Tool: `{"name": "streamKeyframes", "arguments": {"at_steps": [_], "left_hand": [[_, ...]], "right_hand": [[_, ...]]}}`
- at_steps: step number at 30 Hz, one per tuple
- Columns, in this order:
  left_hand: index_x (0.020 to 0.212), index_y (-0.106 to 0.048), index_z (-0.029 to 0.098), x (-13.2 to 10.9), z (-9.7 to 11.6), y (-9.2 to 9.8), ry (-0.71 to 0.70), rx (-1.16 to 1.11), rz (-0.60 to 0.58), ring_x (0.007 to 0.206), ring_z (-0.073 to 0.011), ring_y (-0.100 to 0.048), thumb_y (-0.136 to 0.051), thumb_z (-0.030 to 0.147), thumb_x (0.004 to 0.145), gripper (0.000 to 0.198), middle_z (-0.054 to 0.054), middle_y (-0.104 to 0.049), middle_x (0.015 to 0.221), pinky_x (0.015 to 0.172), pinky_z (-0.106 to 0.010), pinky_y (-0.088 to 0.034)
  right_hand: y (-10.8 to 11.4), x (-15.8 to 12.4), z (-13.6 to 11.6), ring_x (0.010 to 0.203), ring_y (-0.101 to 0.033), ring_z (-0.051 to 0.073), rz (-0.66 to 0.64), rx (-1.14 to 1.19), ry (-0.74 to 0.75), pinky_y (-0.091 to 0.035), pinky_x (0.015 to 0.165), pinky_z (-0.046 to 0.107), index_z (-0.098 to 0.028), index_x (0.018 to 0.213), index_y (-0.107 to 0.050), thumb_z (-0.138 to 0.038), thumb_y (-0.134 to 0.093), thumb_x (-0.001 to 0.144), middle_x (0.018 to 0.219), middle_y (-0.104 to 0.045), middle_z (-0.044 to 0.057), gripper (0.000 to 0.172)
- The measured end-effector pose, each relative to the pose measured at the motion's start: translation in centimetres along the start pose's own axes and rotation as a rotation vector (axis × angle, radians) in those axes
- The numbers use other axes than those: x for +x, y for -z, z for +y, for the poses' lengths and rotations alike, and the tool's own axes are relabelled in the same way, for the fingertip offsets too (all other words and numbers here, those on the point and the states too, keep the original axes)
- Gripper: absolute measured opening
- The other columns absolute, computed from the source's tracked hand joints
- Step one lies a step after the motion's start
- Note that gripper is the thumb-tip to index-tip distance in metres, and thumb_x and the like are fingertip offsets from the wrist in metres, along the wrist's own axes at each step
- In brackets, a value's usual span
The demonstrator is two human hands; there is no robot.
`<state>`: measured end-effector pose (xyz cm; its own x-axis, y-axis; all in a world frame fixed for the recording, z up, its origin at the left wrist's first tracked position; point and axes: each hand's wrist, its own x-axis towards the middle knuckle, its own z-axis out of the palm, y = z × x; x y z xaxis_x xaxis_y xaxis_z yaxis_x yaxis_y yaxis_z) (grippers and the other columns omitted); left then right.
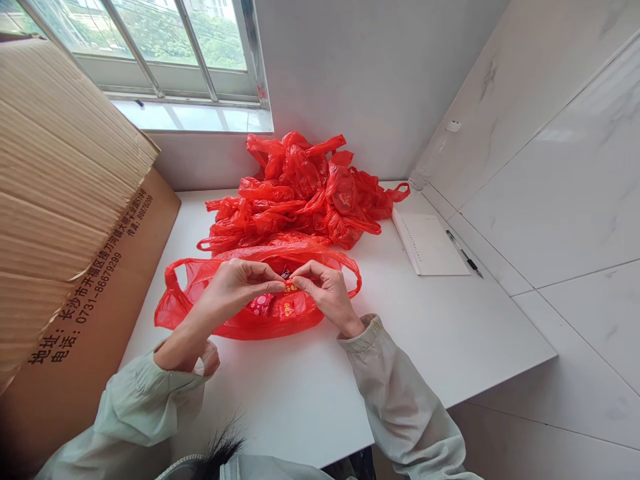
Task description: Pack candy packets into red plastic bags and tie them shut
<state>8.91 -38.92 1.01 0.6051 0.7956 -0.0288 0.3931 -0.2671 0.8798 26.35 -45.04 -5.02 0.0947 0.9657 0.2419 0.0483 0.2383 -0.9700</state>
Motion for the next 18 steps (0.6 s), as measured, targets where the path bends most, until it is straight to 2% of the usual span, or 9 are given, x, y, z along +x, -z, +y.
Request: {"name": "streamKeyframes", "arguments": {"at_steps": [5, 8, 11, 13, 15, 17, 18], "left_hand": [[0.074, -0.075, 0.018, 0.0, -0.1, 0.4, -0.019, 0.084, -0.016, 0.062, -0.0144, -0.064, -0.067, 0.035, 0.079, 0.020, -0.001, -0.074, 0.071, 0.057, -0.023, -0.046], [0.079, -0.074, 0.019, -0.4, 0.5, 0.8, -0.048, 0.207, -0.030, 0.059, -0.0124, -0.063, -0.063, 0.029, 0.083, 0.016, 0.002, -0.072, 0.068, 0.058, -0.022, -0.045], [0.083, -0.072, 0.021, -1.3, 1.6, 1.4, -0.123, 0.357, 0.102, 0.059, -0.0113, -0.061, -0.060, 0.027, 0.085, 0.014, 0.004, -0.072, 0.070, 0.062, -0.022, -0.046], [0.083, -0.071, 0.022, -2.0, 2.4, 2.0, -0.170, 0.462, 0.218, 0.060, -0.0118, -0.061, -0.059, 0.026, 0.087, 0.013, 0.004, -0.072, 0.074, 0.065, -0.024, -0.046], [0.087, -0.070, 0.023, -2.5, 2.8, 2.8, -0.208, 0.562, 0.299, 0.071, -0.0155, -0.063, -0.061, 0.026, 0.086, 0.010, 0.002, -0.073, 0.083, 0.071, -0.027, -0.048], [0.089, -0.070, 0.024, -2.8, 2.7, 3.6, -0.246, 0.685, 0.334, 0.094, -0.0234, -0.062, -0.063, 0.026, 0.084, 0.008, -0.002, -0.072, 0.097, 0.083, -0.033, -0.048], [0.087, -0.071, 0.024, -2.9, 2.4, 4.0, -0.257, 0.754, 0.331, 0.109, -0.0290, -0.057, -0.065, 0.026, 0.083, 0.007, -0.005, -0.069, 0.107, 0.090, -0.038, -0.047]], "right_hand": [[0.2, 0.1, 0.3, 0.076, -0.062, 0.014, -0.028, -0.017, -0.026, -0.048, 0.070, 0.025, -0.021, 0.090, -0.068, -0.029, -0.062, 0.087, 0.084, -0.068, 0.000, 0.010], [0.2, 0.1, 0.1, 0.078, -0.063, 0.014, 0.017, -0.139, 0.022, -0.048, 0.073, 0.025, -0.021, 0.090, -0.068, -0.025, -0.060, 0.089, 0.086, -0.069, -0.001, 0.009], [-0.1, 0.0, -0.2, 0.078, -0.064, 0.014, 0.064, -0.295, 0.080, -0.048, 0.074, 0.025, -0.022, 0.090, -0.068, -0.023, -0.057, 0.091, 0.086, -0.071, -0.001, 0.011], [-0.3, -0.1, -0.2, 0.081, -0.066, 0.014, 0.046, -0.348, 0.102, -0.049, 0.075, 0.025, -0.022, 0.093, -0.068, -0.022, -0.055, 0.092, 0.089, -0.072, 0.000, 0.013], [-0.6, -0.1, 0.1, 0.088, -0.066, 0.016, -0.010, -0.408, 0.129, -0.050, 0.081, 0.028, -0.023, 0.100, -0.067, -0.021, -0.053, 0.093, 0.097, -0.072, 0.001, 0.016], [-0.7, -0.1, 0.4, 0.097, -0.064, 0.019, -0.040, -0.524, 0.185, -0.050, 0.089, 0.033, -0.023, 0.108, -0.066, -0.019, -0.051, 0.093, 0.105, -0.072, 0.003, 0.021], [-0.6, -0.2, 0.6, 0.101, -0.063, 0.020, -0.039, -0.593, 0.226, -0.050, 0.091, 0.035, -0.023, 0.111, -0.066, -0.017, -0.050, 0.093, 0.108, -0.071, 0.005, 0.024]]}}
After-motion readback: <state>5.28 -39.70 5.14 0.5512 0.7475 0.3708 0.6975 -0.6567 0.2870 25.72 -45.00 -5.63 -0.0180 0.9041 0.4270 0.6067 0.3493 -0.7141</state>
